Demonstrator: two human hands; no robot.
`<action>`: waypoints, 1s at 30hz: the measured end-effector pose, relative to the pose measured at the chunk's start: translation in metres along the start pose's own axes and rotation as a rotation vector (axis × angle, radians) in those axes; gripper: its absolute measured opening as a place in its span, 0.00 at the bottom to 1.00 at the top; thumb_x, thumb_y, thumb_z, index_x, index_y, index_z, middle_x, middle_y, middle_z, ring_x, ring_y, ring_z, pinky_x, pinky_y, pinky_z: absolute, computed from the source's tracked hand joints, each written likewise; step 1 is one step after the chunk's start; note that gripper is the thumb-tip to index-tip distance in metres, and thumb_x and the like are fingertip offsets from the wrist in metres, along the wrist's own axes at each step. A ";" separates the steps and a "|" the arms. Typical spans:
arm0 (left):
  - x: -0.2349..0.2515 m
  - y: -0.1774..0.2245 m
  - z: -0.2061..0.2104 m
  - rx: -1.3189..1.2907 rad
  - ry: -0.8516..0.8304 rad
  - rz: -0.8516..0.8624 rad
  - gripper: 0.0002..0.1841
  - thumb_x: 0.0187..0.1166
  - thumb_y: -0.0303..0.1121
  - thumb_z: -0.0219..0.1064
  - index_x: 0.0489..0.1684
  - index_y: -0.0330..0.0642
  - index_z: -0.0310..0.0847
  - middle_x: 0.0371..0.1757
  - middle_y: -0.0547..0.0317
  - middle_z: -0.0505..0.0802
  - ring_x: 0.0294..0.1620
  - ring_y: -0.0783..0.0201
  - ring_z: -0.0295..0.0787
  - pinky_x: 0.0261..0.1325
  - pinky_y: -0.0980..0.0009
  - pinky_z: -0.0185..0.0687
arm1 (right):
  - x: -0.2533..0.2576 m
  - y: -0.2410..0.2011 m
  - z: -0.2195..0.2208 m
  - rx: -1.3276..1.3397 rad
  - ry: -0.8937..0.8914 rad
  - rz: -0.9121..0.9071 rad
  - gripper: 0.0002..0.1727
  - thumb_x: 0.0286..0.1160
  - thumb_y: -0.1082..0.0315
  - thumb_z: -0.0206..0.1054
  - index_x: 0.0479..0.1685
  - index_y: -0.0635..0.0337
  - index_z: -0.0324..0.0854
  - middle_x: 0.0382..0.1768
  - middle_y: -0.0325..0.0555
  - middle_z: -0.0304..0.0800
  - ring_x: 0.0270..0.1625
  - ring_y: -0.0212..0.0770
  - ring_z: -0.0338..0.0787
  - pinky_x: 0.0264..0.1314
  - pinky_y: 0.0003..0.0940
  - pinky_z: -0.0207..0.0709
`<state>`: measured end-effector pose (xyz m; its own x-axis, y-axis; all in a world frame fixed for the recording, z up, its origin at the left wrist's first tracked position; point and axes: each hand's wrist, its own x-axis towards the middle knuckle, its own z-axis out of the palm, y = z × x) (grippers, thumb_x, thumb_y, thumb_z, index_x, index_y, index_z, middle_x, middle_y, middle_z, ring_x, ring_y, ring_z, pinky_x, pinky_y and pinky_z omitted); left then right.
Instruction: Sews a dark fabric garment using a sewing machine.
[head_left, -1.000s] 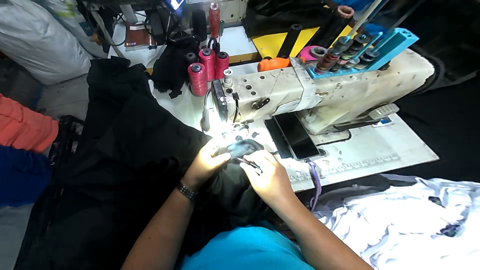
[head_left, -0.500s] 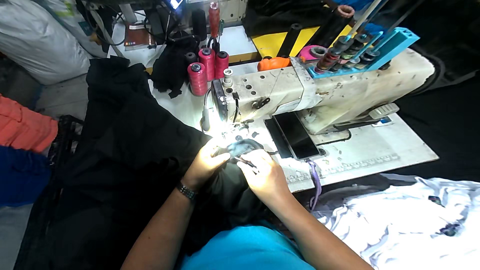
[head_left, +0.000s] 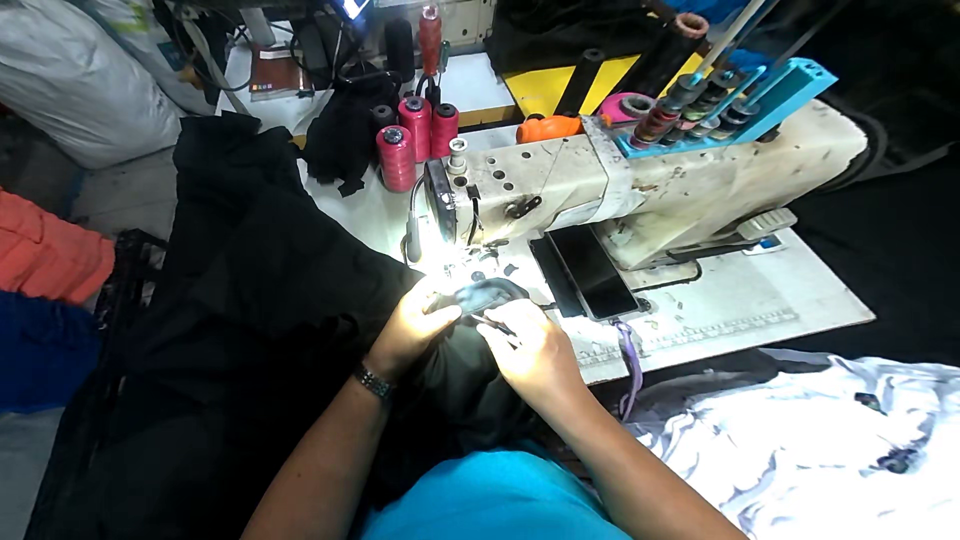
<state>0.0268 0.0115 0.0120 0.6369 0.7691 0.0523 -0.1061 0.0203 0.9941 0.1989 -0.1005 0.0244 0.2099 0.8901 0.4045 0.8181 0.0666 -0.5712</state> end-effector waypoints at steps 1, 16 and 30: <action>0.000 0.000 0.000 0.005 0.001 -0.003 0.10 0.76 0.21 0.67 0.52 0.37 0.79 0.38 0.57 0.90 0.39 0.70 0.88 0.45 0.73 0.85 | 0.000 0.000 0.000 -0.001 0.002 0.001 0.13 0.77 0.57 0.68 0.44 0.53 0.94 0.46 0.42 0.94 0.48 0.35 0.93 0.49 0.30 0.87; 0.000 0.000 0.001 0.012 0.013 0.004 0.10 0.76 0.21 0.67 0.52 0.37 0.80 0.39 0.57 0.90 0.38 0.70 0.88 0.44 0.73 0.85 | 0.002 -0.002 0.004 -0.007 -0.005 0.008 0.13 0.78 0.57 0.67 0.44 0.53 0.94 0.45 0.42 0.94 0.47 0.36 0.93 0.46 0.32 0.88; 0.000 0.001 0.000 0.044 0.011 -0.006 0.09 0.76 0.21 0.67 0.51 0.39 0.81 0.39 0.59 0.90 0.39 0.71 0.87 0.44 0.74 0.85 | 0.024 0.038 -0.007 0.168 0.080 0.147 0.19 0.75 0.56 0.72 0.58 0.59 0.88 0.54 0.49 0.91 0.55 0.41 0.90 0.57 0.42 0.87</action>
<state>0.0266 0.0110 0.0132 0.6287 0.7763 0.0453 -0.0686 -0.0027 0.9976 0.2391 -0.0793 0.0172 0.3674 0.8578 0.3593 0.6765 0.0187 -0.7362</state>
